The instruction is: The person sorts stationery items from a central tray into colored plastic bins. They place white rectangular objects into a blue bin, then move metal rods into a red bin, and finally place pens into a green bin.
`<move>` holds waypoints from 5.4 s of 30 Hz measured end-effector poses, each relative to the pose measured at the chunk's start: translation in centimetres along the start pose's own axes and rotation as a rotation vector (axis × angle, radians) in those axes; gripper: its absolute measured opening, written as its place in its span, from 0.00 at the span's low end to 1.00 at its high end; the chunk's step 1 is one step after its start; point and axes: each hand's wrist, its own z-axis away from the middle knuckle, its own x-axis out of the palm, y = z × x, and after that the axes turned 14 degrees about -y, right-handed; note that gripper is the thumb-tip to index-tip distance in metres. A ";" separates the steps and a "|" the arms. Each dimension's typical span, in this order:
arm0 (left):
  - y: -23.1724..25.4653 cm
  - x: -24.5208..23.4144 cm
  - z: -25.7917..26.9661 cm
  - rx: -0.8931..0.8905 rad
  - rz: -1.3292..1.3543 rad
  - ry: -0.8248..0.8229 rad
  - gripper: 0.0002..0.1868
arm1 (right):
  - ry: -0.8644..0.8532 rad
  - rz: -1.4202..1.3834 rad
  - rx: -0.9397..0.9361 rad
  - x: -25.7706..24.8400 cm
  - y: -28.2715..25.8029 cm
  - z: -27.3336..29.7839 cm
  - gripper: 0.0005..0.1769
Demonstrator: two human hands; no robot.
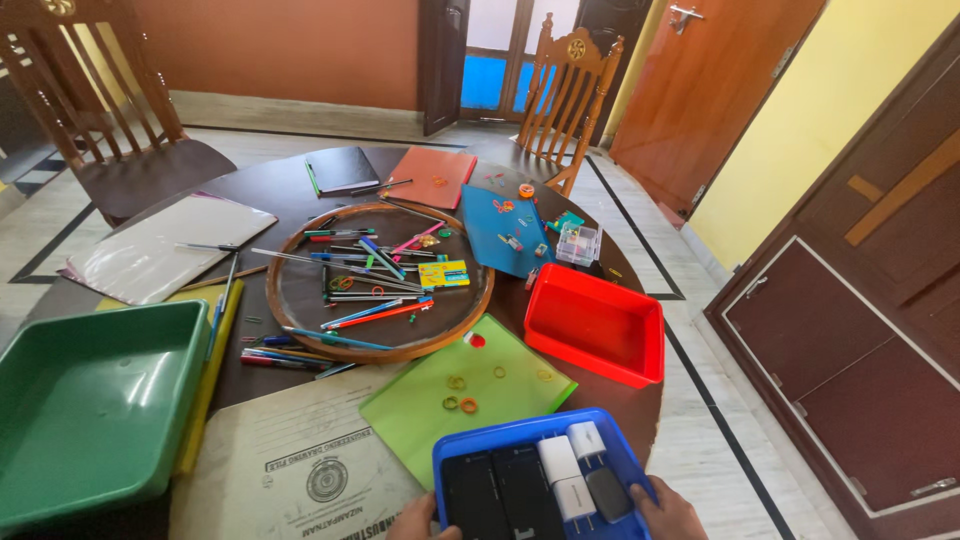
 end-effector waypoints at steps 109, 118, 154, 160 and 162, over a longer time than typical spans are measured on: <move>23.7 -4.0 2.6 -0.760 -0.661 -0.002 0.50 | -0.787 0.033 -0.939 -13.4 -26.7 -9.3 0.55; 15.4 -2.8 4.0 -0.334 -0.351 0.647 0.30 | -0.841 0.724 -1.338 -6.7 -27.9 -1.1 0.50; 10.6 0.8 4.2 -0.289 0.245 0.720 0.29 | -0.389 -0.129 -0.417 0.7 -12.8 -13.9 0.28; 10.8 6.5 5.4 -0.148 0.522 0.675 0.32 | -0.364 -0.085 -0.448 -0.3 -6.3 -14.1 0.28; 10.9 7.5 5.9 -0.165 0.512 0.652 0.33 | -0.370 -0.203 -0.526 0.3 -2.9 -15.3 0.28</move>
